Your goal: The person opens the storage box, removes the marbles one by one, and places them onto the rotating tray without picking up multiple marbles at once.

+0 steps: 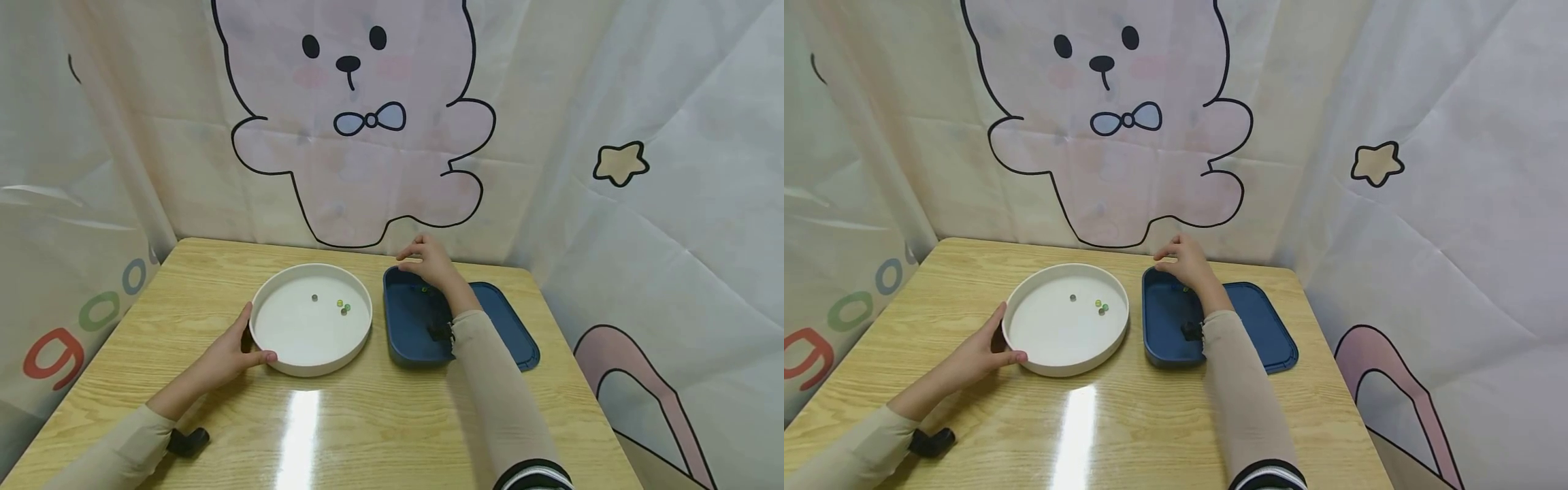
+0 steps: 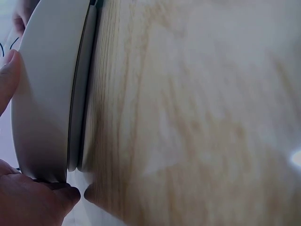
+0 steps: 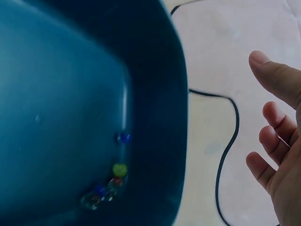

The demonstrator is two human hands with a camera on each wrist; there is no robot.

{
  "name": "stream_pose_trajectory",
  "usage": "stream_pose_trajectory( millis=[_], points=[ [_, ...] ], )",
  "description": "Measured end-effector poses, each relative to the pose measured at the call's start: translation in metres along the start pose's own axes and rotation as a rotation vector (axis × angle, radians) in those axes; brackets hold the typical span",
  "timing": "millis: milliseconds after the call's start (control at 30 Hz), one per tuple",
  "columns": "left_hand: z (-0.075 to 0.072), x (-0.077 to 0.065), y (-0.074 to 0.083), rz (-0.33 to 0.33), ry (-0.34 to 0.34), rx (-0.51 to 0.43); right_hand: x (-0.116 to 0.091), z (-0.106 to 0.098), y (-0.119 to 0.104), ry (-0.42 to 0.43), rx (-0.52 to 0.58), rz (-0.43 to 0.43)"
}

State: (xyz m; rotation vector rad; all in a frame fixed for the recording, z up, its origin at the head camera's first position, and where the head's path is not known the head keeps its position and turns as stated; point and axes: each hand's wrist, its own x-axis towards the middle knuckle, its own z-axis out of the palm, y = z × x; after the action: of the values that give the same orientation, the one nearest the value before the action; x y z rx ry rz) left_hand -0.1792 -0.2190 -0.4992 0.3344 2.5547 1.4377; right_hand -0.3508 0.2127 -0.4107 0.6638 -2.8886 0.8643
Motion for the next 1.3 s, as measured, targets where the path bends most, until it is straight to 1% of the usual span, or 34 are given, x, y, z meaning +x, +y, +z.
stream_pose_trajectory(
  millis=[133,333,433,633,900,1100,1300],
  points=[
    [0.0,0.0,0.0,-0.002,0.0,-0.003,-0.006,-0.001,0.015,0.004,-0.017,0.036],
    [-0.001,0.001,-0.002,-0.01,0.0,-0.005,-0.011,0.002,0.035,0.029,-0.036,0.059],
    [-0.002,0.001,-0.004,-0.01,0.006,0.012,-0.012,0.005,0.043,0.025,-0.032,0.079],
    [-0.003,0.001,-0.006,-0.011,0.011,0.018,-0.015,0.008,0.05,-0.01,-0.028,0.119],
    [-0.001,0.002,-0.007,-0.006,0.007,0.003,-0.022,0.012,0.06,-0.042,-0.138,0.195],
    [0.0,0.003,-0.007,-0.012,0.01,0.008,-0.025,0.017,0.07,-0.065,-0.156,0.236],
    [0.001,0.004,-0.007,-0.012,0.006,0.007,-0.027,0.022,0.075,-0.08,-0.164,0.265]
  ],
)
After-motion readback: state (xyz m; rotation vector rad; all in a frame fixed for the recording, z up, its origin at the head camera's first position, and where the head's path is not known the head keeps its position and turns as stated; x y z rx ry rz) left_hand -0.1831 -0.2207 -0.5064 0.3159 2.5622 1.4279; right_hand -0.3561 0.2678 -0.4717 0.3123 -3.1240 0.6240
